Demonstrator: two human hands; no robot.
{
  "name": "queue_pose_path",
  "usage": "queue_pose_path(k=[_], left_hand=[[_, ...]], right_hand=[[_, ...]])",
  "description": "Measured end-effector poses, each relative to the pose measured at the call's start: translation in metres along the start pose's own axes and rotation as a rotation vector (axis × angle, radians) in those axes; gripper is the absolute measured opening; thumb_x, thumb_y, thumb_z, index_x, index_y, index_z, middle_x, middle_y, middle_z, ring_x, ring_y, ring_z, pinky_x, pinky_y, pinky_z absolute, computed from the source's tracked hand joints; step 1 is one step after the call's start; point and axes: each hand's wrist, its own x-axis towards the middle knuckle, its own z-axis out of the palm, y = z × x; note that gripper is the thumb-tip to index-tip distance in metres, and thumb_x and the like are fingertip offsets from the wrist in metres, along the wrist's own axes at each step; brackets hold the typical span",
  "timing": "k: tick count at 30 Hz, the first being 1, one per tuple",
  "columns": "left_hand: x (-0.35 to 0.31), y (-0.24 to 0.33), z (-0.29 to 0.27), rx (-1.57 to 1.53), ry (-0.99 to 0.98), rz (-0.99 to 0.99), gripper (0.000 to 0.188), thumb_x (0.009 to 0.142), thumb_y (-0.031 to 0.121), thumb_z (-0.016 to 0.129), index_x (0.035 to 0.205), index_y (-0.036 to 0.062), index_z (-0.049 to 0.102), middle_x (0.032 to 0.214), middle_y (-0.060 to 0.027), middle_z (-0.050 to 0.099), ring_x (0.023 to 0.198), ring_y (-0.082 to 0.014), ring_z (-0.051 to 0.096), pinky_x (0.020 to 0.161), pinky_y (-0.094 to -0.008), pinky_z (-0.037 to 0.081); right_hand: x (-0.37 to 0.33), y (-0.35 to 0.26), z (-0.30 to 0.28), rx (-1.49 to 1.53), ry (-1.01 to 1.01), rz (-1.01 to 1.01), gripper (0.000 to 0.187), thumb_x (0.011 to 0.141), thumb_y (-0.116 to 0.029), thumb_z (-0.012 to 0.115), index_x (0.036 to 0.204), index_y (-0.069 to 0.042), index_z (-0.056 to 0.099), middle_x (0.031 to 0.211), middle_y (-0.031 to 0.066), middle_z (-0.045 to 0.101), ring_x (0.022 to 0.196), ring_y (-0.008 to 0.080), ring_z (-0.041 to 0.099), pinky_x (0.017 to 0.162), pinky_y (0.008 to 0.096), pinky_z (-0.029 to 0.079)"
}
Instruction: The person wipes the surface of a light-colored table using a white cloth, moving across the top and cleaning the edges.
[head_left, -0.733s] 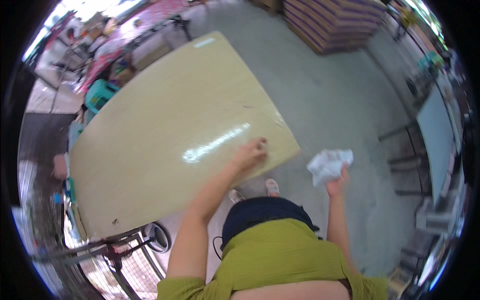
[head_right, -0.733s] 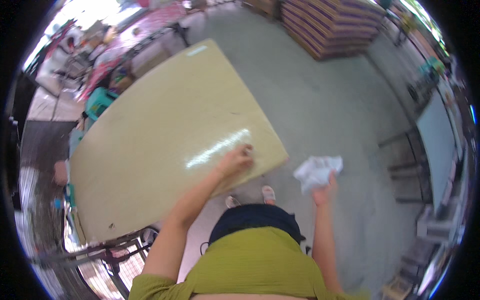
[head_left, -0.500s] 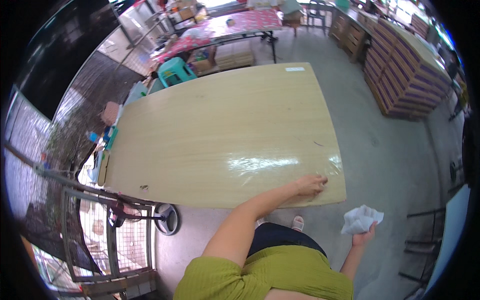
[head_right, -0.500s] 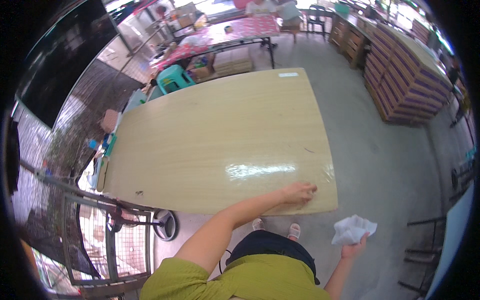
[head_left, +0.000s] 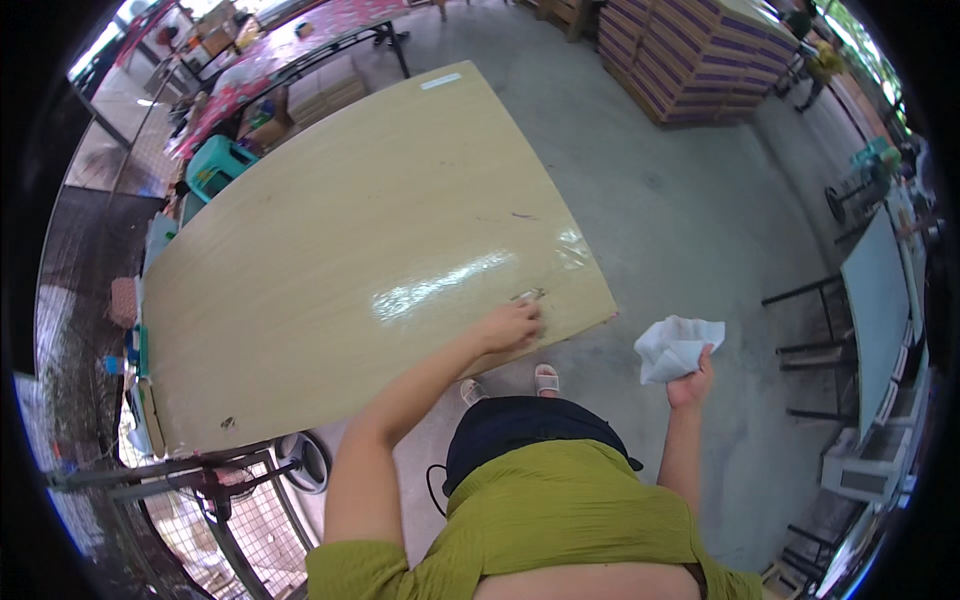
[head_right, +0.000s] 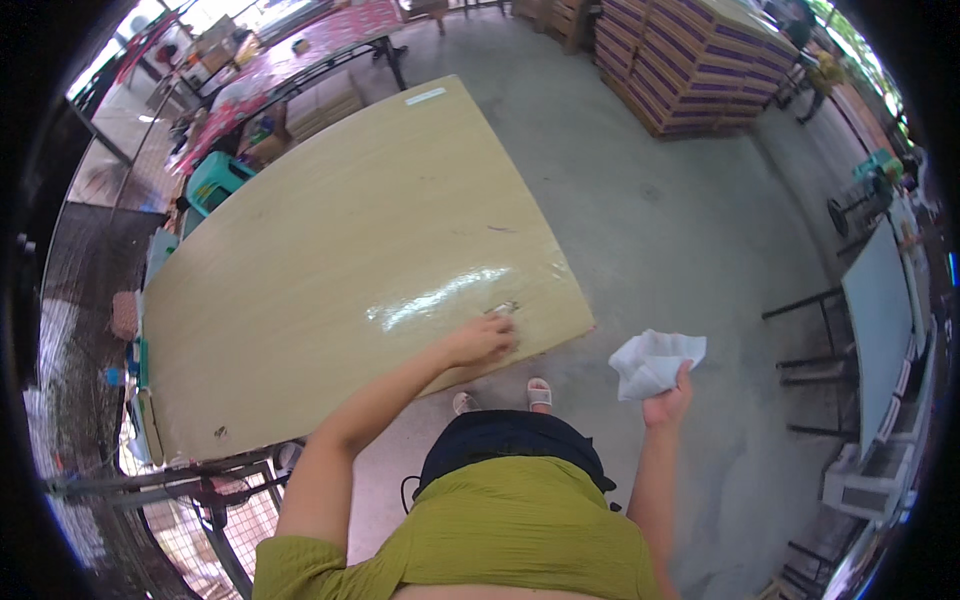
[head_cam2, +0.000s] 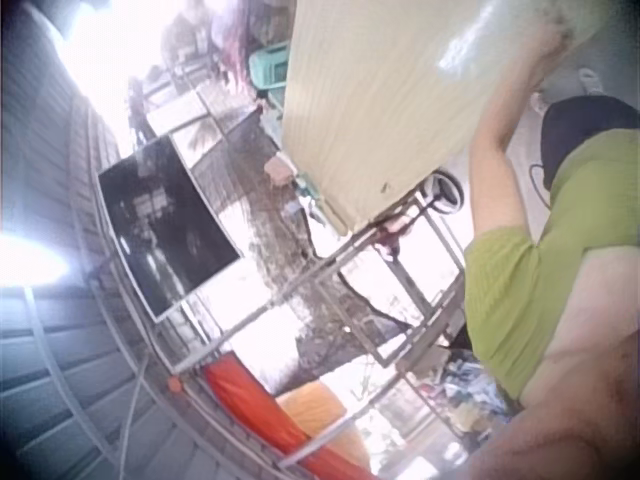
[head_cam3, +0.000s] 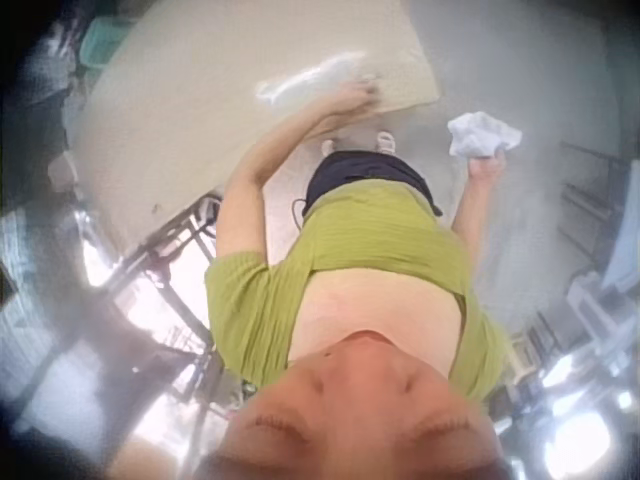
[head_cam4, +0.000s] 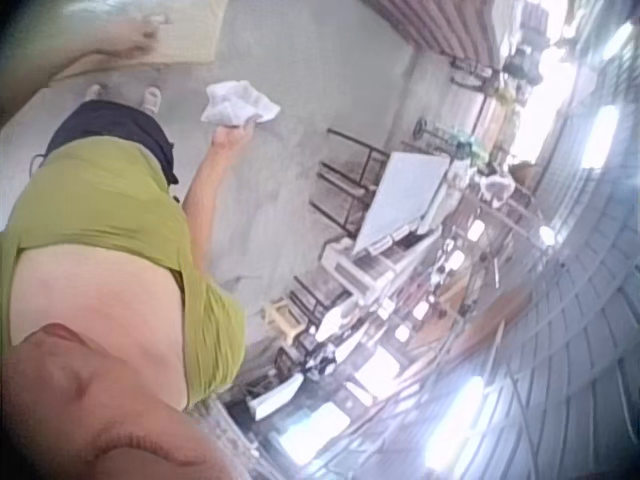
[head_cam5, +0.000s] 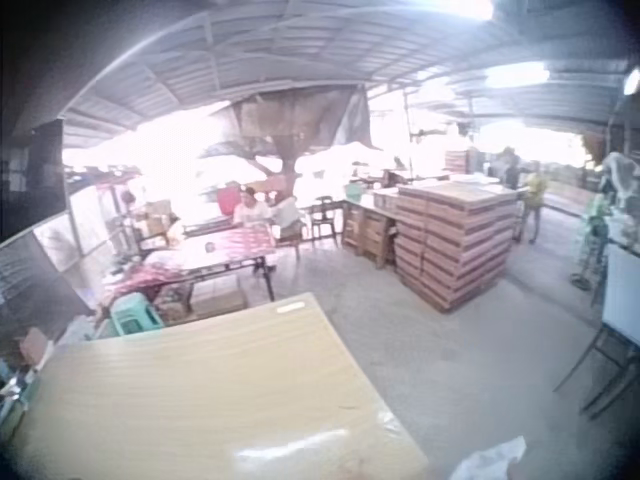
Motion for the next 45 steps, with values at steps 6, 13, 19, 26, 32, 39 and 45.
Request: queue_pose_path(k=[6,13,19,26,32,39,45], left_hand=[[-0.047,0.03,-0.036,-0.508,0.151,-0.487,0.011,0.084,0.003,0.061,0.094,0.0025,0.057,0.089,-0.0149,0.062,0.087,-0.0319,0.062,0.08,-0.0399,0.049],[-0.062,0.064,0.007,-0.968,0.468,-0.685,0.017,0.096,0.018,0.052,0.105,0.0052,0.058,0.087,-0.008,0.064,0.081,-0.019,0.062,0.07,-0.0307,0.048],[-0.07,0.081,0.024,-2.167,0.753,-0.515,0.032,0.101,0.03,0.047,0.112,0.0025,0.06,0.113,-0.0108,0.065,0.097,-0.0214,0.065,0.081,-0.035,0.053],[-0.096,0.119,0.013,-1.867,1.082,-0.804,0.028,0.095,0.012,0.061,0.121,0.0009,0.057,0.113,-0.0118,0.066,0.102,-0.0214,0.065,0.085,-0.0337,0.054],[-0.135,0.13,0.064,-1.661,1.511,-0.783,0.02,0.093,0.006,0.064,0.112,0.0016,0.063,0.107,-0.0093,0.069,0.098,-0.0195,0.066,0.088,-0.0317,0.054],[-0.18,0.173,0.098,-1.619,1.888,-0.915,0.017,0.093,0.013,0.065,0.11,0.0092,0.065,0.1,-0.0029,0.067,0.093,-0.017,0.065,0.088,-0.0346,0.053],[-0.181,0.203,0.057,-1.565,2.011,-1.275,0.025,0.091,0.016,0.066,0.115,0.0186,0.059,0.087,0.0022,0.061,0.093,-0.0162,0.064,0.09,-0.0418,0.052]], right_hand=[[-0.005,0.022,0.005,-0.002,0.065,0.108,0.053,0.101,-0.039,0.047,0.141,-0.005,0.042,0.139,0.0144,0.051,0.129,0.0333,0.047,0.111,0.0502,0.034],[0.023,0.045,0.063,-0.285,-0.152,0.147,0.056,0.1,-0.044,0.046,0.139,-0.003,0.044,0.135,0.015,0.054,0.125,0.0316,0.051,0.108,0.0475,0.039],[0.043,0.058,0.108,-0.039,-0.299,0.38,0.067,0.099,-0.057,0.038,0.141,-0.005,0.044,0.138,0.0141,0.052,0.129,0.0321,0.048,0.109,0.0488,0.037],[0.061,0.078,0.146,-0.293,-0.4,0.303,0.068,0.098,-0.059,0.038,0.142,-0.008,0.044,0.143,0.0111,0.048,0.131,0.0305,0.046,0.109,0.0476,0.036],[0.084,0.118,0.127,-1.741,-1.286,-0.157,0.061,0.097,-0.051,0.046,0.144,-0.013,0.044,0.153,0.0102,0.036,0.138,0.0362,0.036,0.112,0.0495,0.031],[0.082,0.141,0.138,-2.2,-1.987,-0.436,0.051,0.095,-0.051,0.048,0.144,-0.041,0.042,0.162,0.008,0.012,0.147,0.0405,0.013,0.116,0.0601,0.014],[0.093,0.18,0.112,-2.059,-1.945,-0.577,0.058,0.096,-0.051,0.045,0.15,-0.038,0.031,0.162,0.0107,0.014,0.147,0.0436,0.012,0.116,0.0588,0.013]])
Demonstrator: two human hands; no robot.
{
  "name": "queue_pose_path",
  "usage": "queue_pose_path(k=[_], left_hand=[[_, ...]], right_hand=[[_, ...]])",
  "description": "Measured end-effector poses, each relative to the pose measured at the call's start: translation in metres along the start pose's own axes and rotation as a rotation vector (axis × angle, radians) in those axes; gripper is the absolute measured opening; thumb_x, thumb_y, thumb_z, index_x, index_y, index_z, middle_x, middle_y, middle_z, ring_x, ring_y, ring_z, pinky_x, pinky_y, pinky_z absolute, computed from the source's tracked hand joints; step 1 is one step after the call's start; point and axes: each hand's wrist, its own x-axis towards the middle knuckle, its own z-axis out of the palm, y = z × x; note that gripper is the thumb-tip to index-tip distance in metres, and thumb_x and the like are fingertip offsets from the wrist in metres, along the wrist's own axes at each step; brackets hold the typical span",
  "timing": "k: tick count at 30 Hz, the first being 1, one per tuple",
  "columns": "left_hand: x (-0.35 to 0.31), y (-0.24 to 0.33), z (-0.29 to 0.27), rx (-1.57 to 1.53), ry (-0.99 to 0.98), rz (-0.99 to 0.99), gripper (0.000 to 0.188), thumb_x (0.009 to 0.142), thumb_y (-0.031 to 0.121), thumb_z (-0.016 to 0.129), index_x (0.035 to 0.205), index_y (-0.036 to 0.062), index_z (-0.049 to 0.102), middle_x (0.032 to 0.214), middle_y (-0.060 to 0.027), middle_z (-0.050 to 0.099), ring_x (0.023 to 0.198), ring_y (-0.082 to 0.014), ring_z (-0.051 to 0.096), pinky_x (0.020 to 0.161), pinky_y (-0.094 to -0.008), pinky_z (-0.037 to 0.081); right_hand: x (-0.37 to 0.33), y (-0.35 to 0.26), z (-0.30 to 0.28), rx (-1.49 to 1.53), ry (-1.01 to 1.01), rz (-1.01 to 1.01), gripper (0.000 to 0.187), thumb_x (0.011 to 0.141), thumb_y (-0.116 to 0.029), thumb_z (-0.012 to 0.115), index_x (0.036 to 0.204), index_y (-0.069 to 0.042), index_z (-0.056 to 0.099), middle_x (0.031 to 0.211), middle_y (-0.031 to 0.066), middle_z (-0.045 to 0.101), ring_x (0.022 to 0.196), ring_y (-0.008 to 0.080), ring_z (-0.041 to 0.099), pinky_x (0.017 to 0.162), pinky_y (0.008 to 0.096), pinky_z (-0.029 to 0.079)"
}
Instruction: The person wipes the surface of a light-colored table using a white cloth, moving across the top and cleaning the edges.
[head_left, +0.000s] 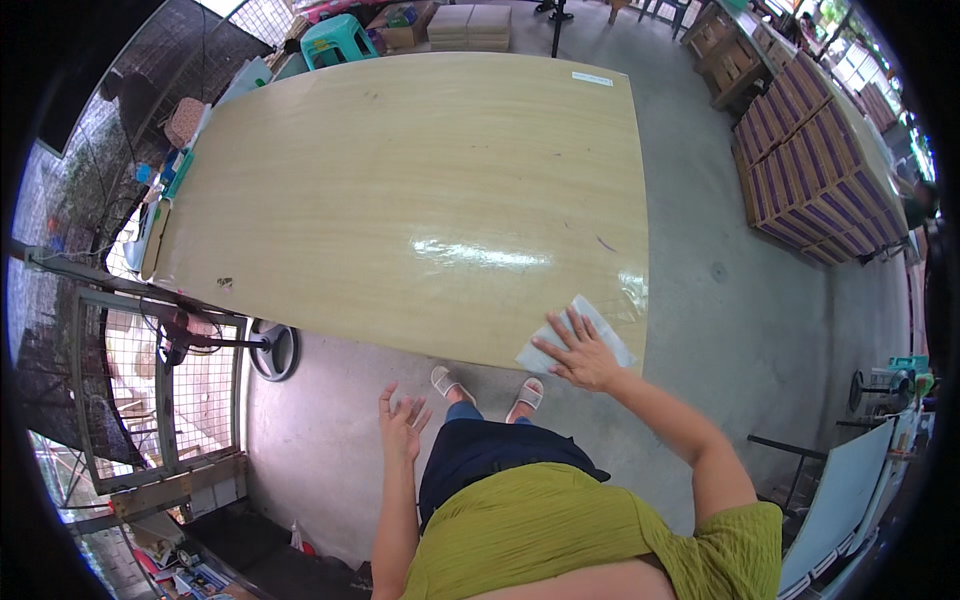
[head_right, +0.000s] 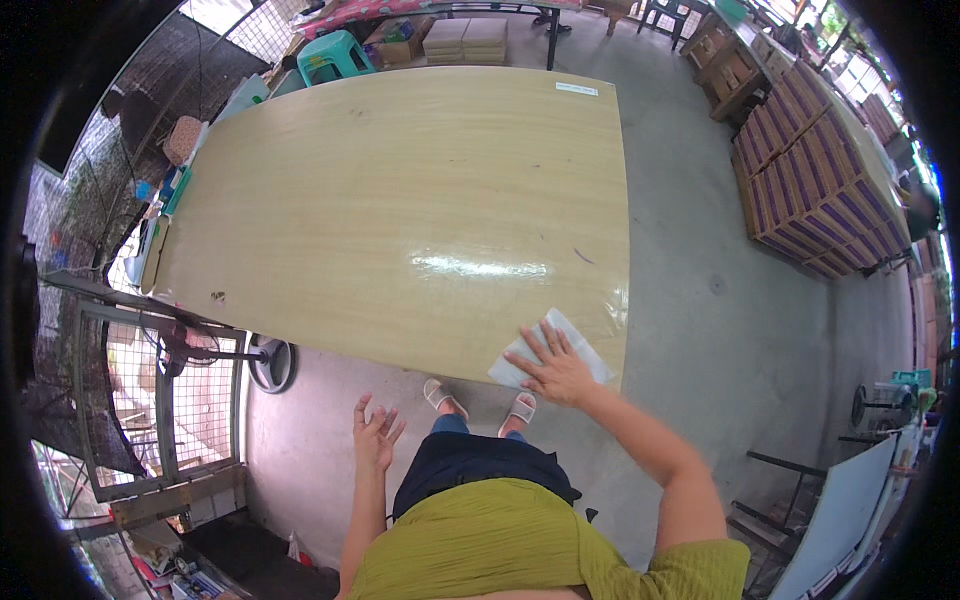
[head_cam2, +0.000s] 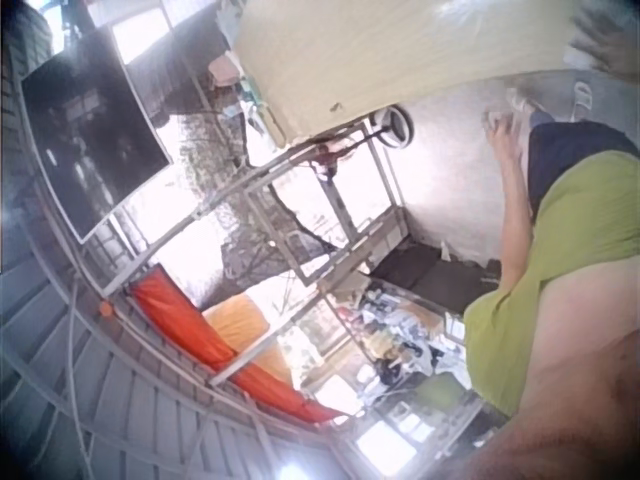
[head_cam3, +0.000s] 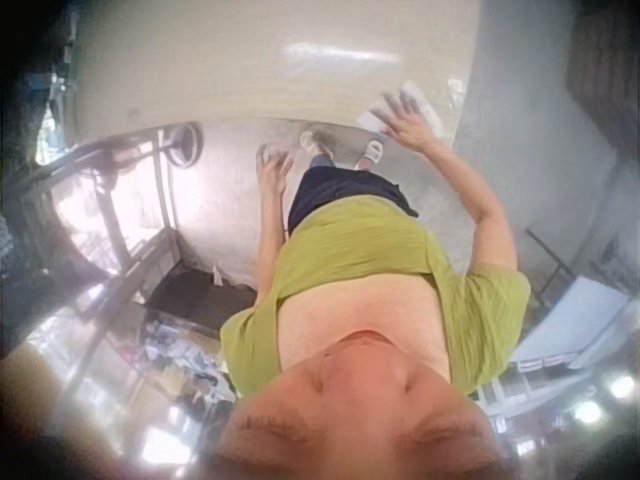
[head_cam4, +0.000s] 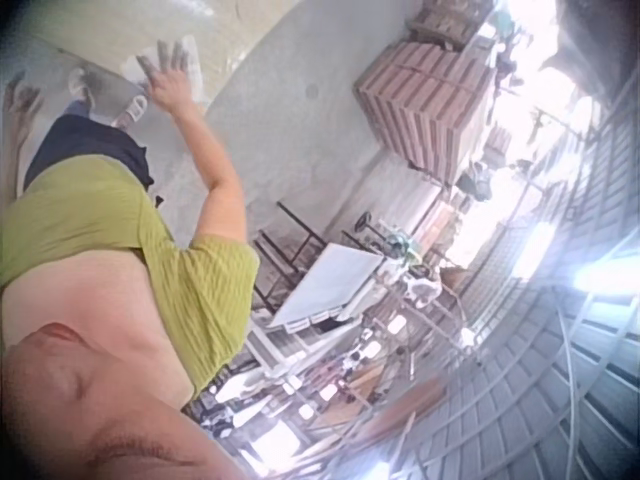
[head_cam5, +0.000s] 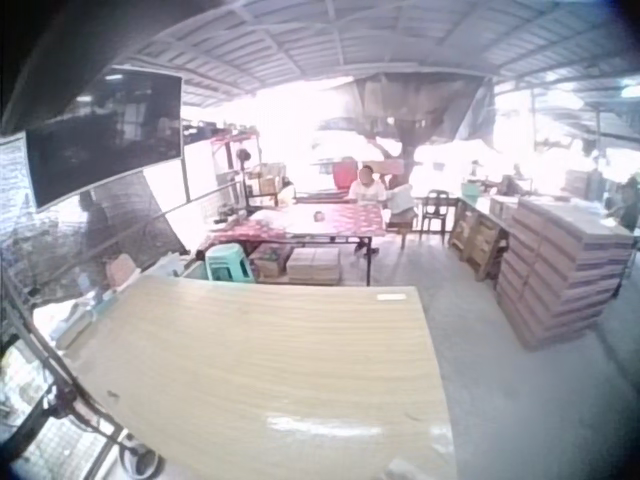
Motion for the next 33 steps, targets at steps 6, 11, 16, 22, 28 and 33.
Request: queue_pose_path(k=[6,11,16,22,28,33], left_hand=[[0.105,0.011,-0.044,-0.176,0.052,0.069,0.021,0.093,0.009,0.055,0.114,0.0086,0.053,0.082,-0.0028,0.051,0.076,-0.0164,0.055,0.07,-0.036,0.05],[0.217,0.103,-0.068,-0.105,0.544,0.125,0.049,0.092,0.049,0.056,0.119,0.0092,0.05,0.093,-0.0078,0.05,0.081,-0.016,0.049,0.069,-0.0366,0.042],[0.266,0.175,-0.046,0.289,0.67,0.277,0.081,0.092,0.069,0.037,0.146,0.0085,0.028,0.135,-0.0239,0.042,0.12,-0.0336,0.047,0.091,-0.0522,0.043],[0.292,0.176,-0.014,0.525,0.907,0.377,0.091,0.093,0.071,0.029,0.154,0.0081,0.006,0.144,-0.0353,0.025,0.122,-0.0488,0.046,0.101,-0.0624,0.041],[0.296,0.176,-0.036,0.67,0.907,0.329,0.088,0.095,0.067,0.028,0.15,-0.0014,0.016,0.137,-0.0389,0.03,0.117,-0.0479,0.051,0.09,-0.0536,0.053],[0.288,0.18,-0.012,0.572,0.879,0.373,0.086,0.096,0.065,0.029,0.141,-0.0082,0.029,0.136,-0.0398,0.029,0.118,-0.0465,0.05,0.091,-0.0531,0.052]], right_hand=[[0.061,-0.035,-0.002,0.105,0.067,0.133,0.058,0.095,-0.047,0.048,0.15,-0.034,0.033,0.161,0.012,0.015,0.146,0.0443,0.013,0.115,0.0588,0.018],[0.167,-0.006,-0.004,0.117,0.179,0.262,0.061,0.095,-0.048,0.047,0.151,-0.029,0.031,0.16,0.0125,0.018,0.146,0.0428,0.014,0.116,0.0586,0.018],[0.248,0.134,-0.032,-0.064,0.265,0.623,0.062,0.096,-0.051,0.044,0.152,-0.028,0.03,0.161,0.0116,0.017,0.146,0.0418,0.014,0.117,0.058,0.014],[0.303,0.209,-0.049,-0.088,0.396,0.849,0.064,0.097,-0.044,0.042,0.154,-0.023,0.025,0.16,0.016,0.016,0.145,0.0435,0.016,0.116,0.0592,0.015],[0.25,-0.018,-0.002,0.078,0.139,0.645,0.065,0.091,-0.042,0.05,0.151,-0.023,0.034,0.16,0.0142,0.018,0.146,0.044,0.015,0.114,0.0631,0.015],[0.247,0.012,-0.027,0.077,0.01,0.482,0.067,0.088,-0.053,0.052,0.149,-0.032,0.037,0.161,0.0092,0.018,0.147,0.0428,0.012,0.115,0.0619,0.011]])
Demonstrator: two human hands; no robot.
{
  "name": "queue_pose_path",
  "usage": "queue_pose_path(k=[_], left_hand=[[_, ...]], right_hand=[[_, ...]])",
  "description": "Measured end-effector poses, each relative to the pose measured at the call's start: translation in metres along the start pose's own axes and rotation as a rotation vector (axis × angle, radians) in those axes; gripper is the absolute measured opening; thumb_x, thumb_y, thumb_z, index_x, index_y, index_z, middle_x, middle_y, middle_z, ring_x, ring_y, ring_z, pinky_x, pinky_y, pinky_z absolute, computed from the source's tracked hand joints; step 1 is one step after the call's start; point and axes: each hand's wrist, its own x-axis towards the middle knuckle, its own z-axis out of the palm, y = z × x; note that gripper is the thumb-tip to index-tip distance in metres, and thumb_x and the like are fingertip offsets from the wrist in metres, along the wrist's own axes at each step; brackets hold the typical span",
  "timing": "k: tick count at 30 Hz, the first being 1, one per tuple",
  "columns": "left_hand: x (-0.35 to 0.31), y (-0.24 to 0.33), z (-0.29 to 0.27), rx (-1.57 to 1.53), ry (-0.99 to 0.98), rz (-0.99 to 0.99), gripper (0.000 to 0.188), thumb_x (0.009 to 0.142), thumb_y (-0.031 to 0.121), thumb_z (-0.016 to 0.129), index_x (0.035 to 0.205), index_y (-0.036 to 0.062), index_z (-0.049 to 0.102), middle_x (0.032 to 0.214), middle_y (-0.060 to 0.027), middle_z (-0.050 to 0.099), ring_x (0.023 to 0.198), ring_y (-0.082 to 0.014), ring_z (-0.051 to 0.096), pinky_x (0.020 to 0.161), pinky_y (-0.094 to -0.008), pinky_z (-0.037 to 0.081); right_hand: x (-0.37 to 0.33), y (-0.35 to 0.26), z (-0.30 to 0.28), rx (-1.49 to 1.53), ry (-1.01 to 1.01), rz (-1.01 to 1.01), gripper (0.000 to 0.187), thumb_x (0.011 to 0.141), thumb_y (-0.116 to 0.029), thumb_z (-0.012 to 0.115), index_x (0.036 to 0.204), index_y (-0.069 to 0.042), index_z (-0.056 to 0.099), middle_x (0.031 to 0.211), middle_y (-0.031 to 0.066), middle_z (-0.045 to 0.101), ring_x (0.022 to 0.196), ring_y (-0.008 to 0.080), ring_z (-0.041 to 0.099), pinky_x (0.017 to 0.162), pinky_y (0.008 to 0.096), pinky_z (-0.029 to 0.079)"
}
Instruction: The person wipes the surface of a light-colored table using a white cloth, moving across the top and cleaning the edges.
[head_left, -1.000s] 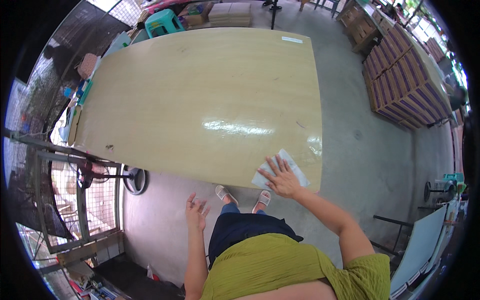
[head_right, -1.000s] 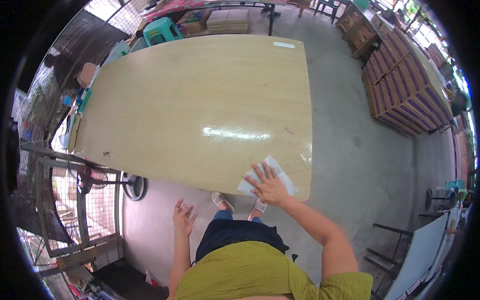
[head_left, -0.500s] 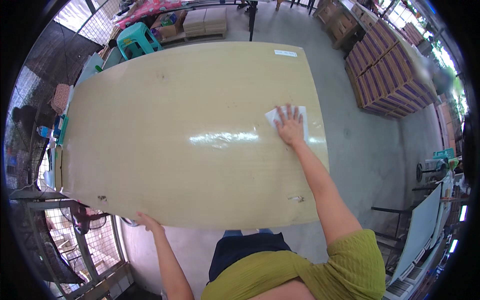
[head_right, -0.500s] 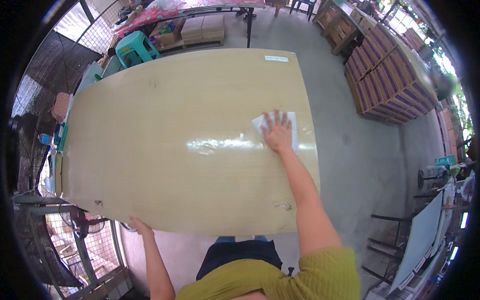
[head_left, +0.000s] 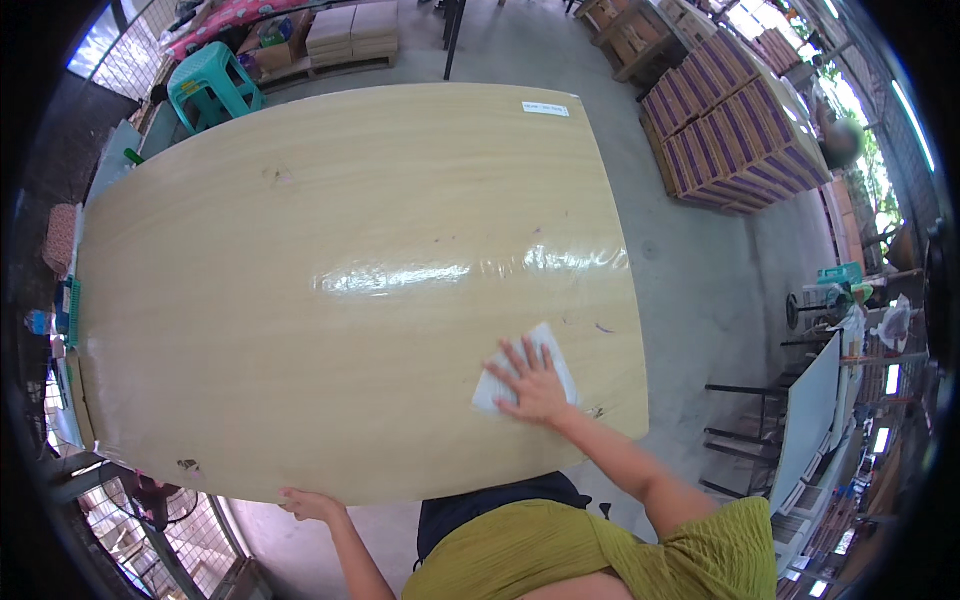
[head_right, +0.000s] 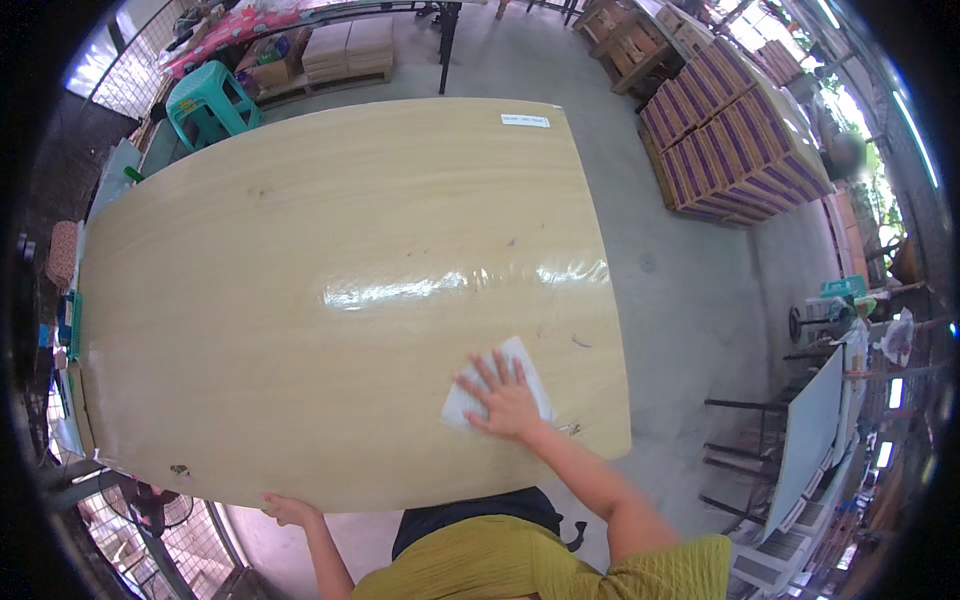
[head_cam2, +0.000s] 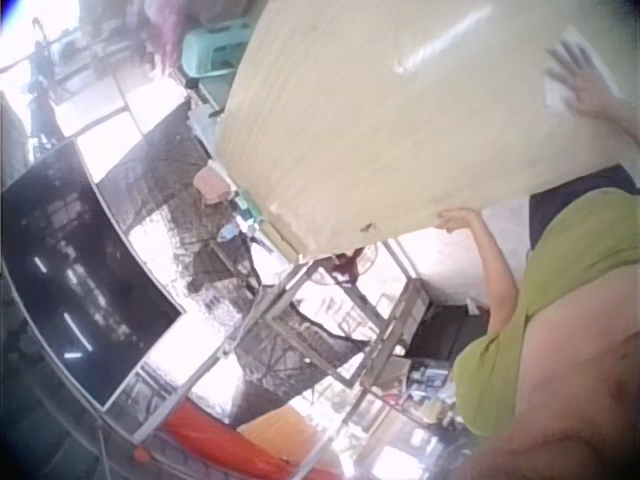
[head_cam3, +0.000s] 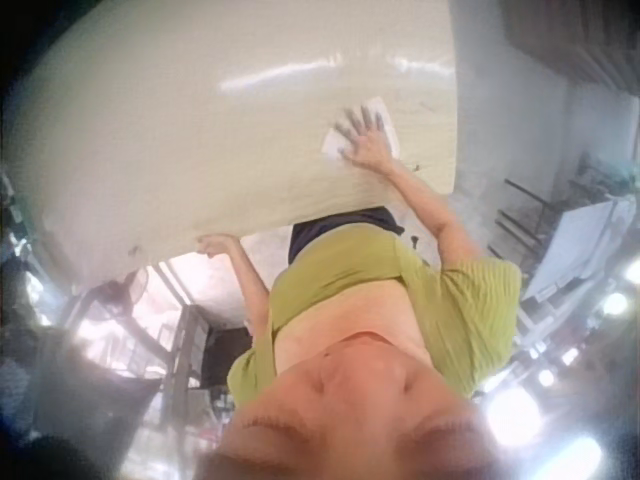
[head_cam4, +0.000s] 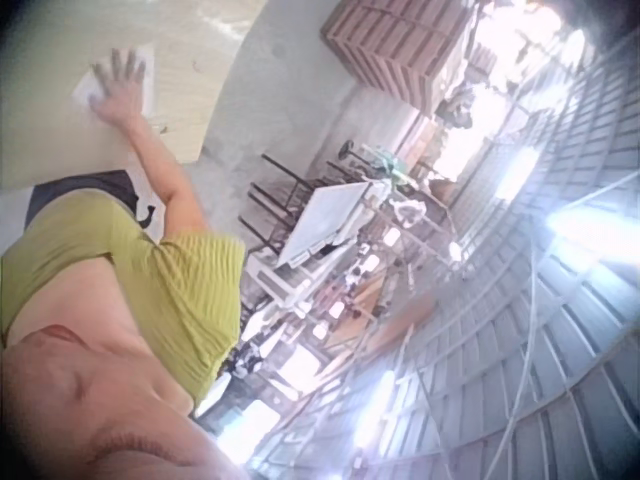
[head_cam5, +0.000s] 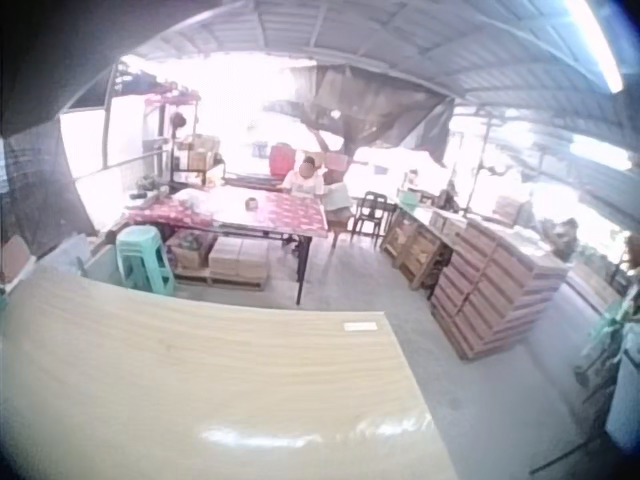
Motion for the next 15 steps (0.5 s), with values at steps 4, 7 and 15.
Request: queue_pose_path(k=[4,7,15], left_hand=[[0.012,-0.012,0.003,-0.064,-0.024,-0.058,0.086,0.095,0.067,0.029,0.142,-0.0058,0.029,0.137,-0.0392,0.029,0.12,-0.0458,0.049,0.094,-0.0527,0.05],[0.01,0.0,0.004,-0.014,0.057,-0.04,0.085,0.095,0.066,0.029,0.142,-0.005,0.03,0.136,-0.0371,0.033,0.12,-0.0441,0.049,0.094,-0.0521,0.05],[0.02,0.021,-0.019,-0.282,-0.173,-0.33,0.079,0.098,0.064,0.019,0.144,0.0027,0.037,0.14,-0.018,0.048,0.124,-0.0352,0.051,0.099,-0.0518,0.049]], right_hand=[[0.096,0.08,-0.02,-0.096,0.163,0.165,0.074,0.086,-0.059,0.053,0.151,-0.032,0.031,0.162,0.0083,0.014,0.147,0.0411,0.01,0.116,0.0614,0.009],[0.134,0.1,-0.036,-0.059,0.199,0.186,0.078,0.086,-0.055,0.055,0.154,-0.03,0.024,0.163,0.008,0.013,0.148,0.0402,0.01,0.116,0.0614,0.009],[0.179,0.171,-0.047,0.555,0.47,0.262,0.078,0.093,-0.046,0.052,0.156,-0.022,0.014,0.162,0.0133,0.012,0.147,0.0409,0.014,0.113,0.0636,0.017]])
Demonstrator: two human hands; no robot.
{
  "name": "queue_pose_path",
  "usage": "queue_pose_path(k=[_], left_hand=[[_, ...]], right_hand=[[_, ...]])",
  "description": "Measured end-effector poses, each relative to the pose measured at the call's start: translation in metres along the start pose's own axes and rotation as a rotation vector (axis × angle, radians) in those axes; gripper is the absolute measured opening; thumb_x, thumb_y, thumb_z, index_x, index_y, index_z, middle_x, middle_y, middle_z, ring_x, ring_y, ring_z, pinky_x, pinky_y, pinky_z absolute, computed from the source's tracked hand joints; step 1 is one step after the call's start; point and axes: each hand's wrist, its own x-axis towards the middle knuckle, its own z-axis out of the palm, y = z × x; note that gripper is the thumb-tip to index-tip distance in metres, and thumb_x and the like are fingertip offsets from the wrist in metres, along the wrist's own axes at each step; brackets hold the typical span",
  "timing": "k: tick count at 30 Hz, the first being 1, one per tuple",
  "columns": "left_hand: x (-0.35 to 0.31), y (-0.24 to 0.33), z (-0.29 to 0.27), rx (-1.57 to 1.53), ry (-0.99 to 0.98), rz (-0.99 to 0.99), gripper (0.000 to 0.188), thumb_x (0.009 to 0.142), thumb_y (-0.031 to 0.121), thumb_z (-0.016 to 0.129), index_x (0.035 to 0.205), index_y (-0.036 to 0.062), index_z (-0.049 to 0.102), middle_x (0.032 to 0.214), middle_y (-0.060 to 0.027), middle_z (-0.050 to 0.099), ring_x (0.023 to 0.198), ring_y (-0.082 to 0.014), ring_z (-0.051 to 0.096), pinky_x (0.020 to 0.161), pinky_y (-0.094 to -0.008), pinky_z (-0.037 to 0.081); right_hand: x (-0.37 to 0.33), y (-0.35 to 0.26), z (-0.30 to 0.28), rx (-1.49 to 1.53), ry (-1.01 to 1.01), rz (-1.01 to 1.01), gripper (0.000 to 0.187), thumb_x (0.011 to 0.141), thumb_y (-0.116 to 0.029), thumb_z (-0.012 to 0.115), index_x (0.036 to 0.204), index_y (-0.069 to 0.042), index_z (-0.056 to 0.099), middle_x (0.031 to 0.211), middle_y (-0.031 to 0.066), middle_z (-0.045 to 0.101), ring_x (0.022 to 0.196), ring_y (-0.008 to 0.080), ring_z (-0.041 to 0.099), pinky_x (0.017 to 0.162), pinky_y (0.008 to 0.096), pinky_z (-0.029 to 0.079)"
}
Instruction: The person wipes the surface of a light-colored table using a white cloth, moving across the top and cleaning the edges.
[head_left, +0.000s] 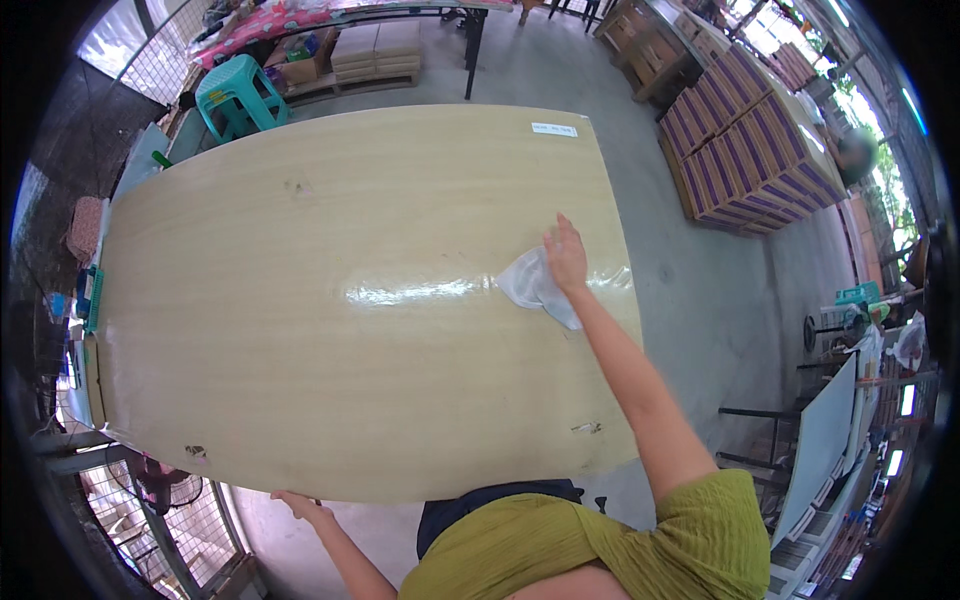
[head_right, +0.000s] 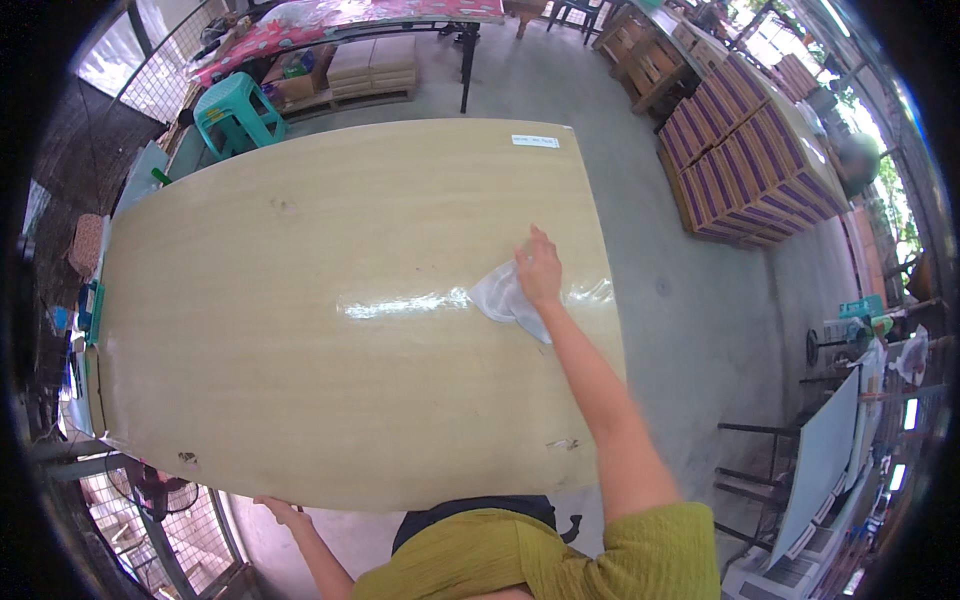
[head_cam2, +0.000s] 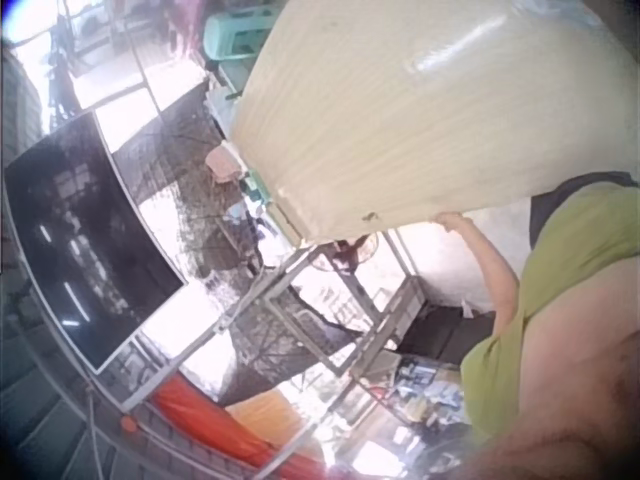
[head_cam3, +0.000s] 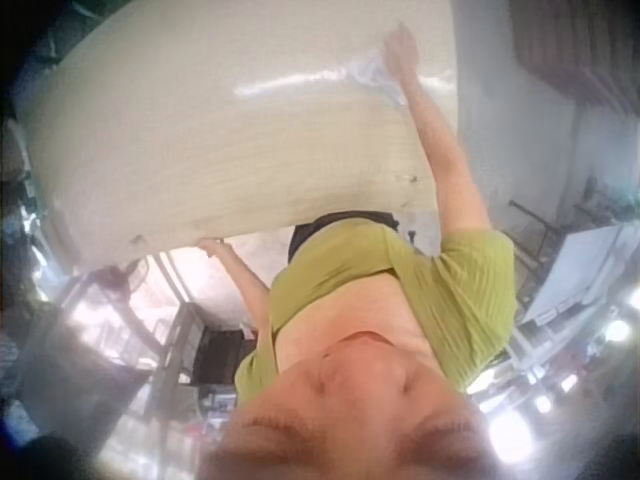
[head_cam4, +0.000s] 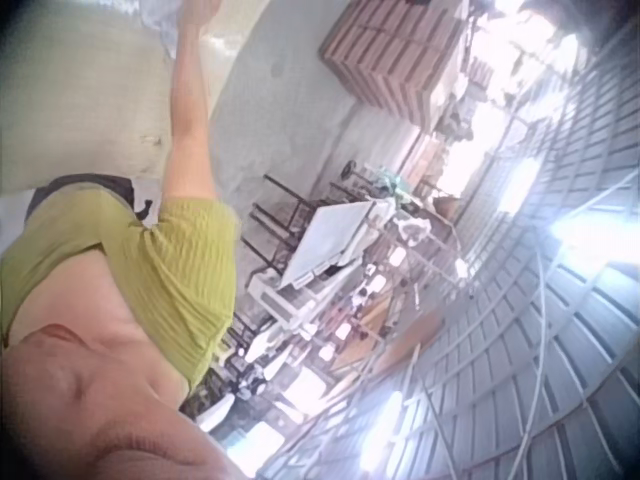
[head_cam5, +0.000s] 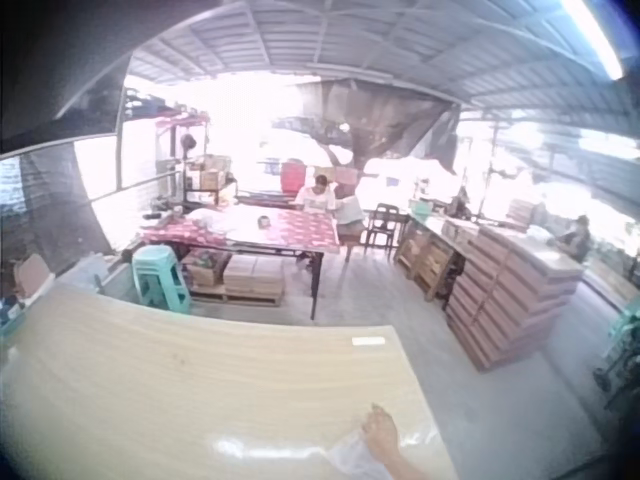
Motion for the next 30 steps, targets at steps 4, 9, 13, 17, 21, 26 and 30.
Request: queue_pose_path(k=[4,9,13,17,21,26,30], left_hand=[[0.014,0.029,0.011,-0.295,-0.012,-0.103,0.079,0.099,0.062,0.015,0.147,0.0016,0.032,0.144,-0.0181,0.044,0.13,-0.0348,0.047,0.101,-0.0486,0.05],[-0.016,0.043,0.036,-0.244,0.228,-0.061,0.079,0.1,0.059,0.014,0.145,-0.0038,0.03,0.144,-0.0201,0.041,0.129,-0.037,0.047,0.102,-0.0459,0.051],[0.033,0.012,0.016,-0.231,0.007,-0.004,0.073,0.103,0.052,0.015,0.146,-0.0054,0.024,0.148,-0.0206,0.037,0.13,-0.0369,0.045,0.105,-0.048,0.047],[0.052,0.003,0.011,-0.219,-0.016,0.013,0.074,0.102,0.055,0.015,0.145,-0.0047,0.03,0.146,-0.0179,0.04,0.128,-0.0348,0.047,0.107,-0.0443,0.046],[0.031,0.015,0.029,-0.143,0.06,0.02,0.079,0.101,0.056,0.014,0.143,-0.009,0.029,0.144,-0.0191,0.041,0.123,-0.0341,0.052,0.102,-0.0437,0.053],[-0.046,0.059,0.062,-0.15,0.105,0.008,0.079,0.101,0.056,0.015,0.146,-0.0085,0.022,0.146,-0.0191,0.039,0.126,-0.0333,0.05,0.104,-0.043,0.051],[0.021,0.02,0.023,-0.186,0.017,0.014,0.078,0.101,0.056,0.012,0.147,-0.0063,0.022,0.146,-0.0185,0.038,0.128,-0.0337,0.048,0.103,-0.0429,0.051]], right_hand=[[-0.042,-0.038,0.049,-0.586,0.079,-0.103,0.074,0.093,-0.049,0.051,0.155,-0.024,0.019,0.161,0.0155,0.013,0.146,0.0422,0.016,0.112,0.0642,0.02],[-0.233,-0.069,0.03,-0.657,-0.346,-0.139,0.079,0.089,-0.062,0.048,0.155,-0.027,0.022,0.162,0.0157,0.007,0.147,0.0435,0.011,0.112,0.0667,0.013],[-0.236,-0.047,0.005,-0.58,-0.371,-0.12,0.087,0.085,-0.068,0.05,0.155,-0.027,0.02,0.162,0.0161,0.004,0.147,0.0431,0.008,0.111,0.0671,0.012],[-0.133,-0.013,0.004,-0.602,-0.143,-0.083,0.091,0.084,-0.067,0.053,0.156,-0.025,0.016,0.162,0.0174,0.003,0.147,0.0435,0.009,0.111,0.0675,0.014],[-0.009,0.009,0.004,-0.629,0.076,0.001,0.088,0.087,-0.063,0.052,0.156,-0.021,0.016,0.162,0.0182,0.004,0.147,0.0442,0.009,0.111,0.0672,0.014],[-0.004,-0.017,0.028,-0.682,0.062,-0.082,0.08,0.091,-0.056,0.05,0.156,-0.02,0.019,0.162,0.0183,0.005,0.147,0.0428,0.008,0.112,0.0672,0.014],[-0.172,-0.097,0.064,-0.605,-0.409,-0.183,0.083,0.088,-0.061,0.051,0.156,-0.023,0.02,0.162,0.0175,0.004,0.148,0.0414,0.003,0.113,0.0651,0.01]])
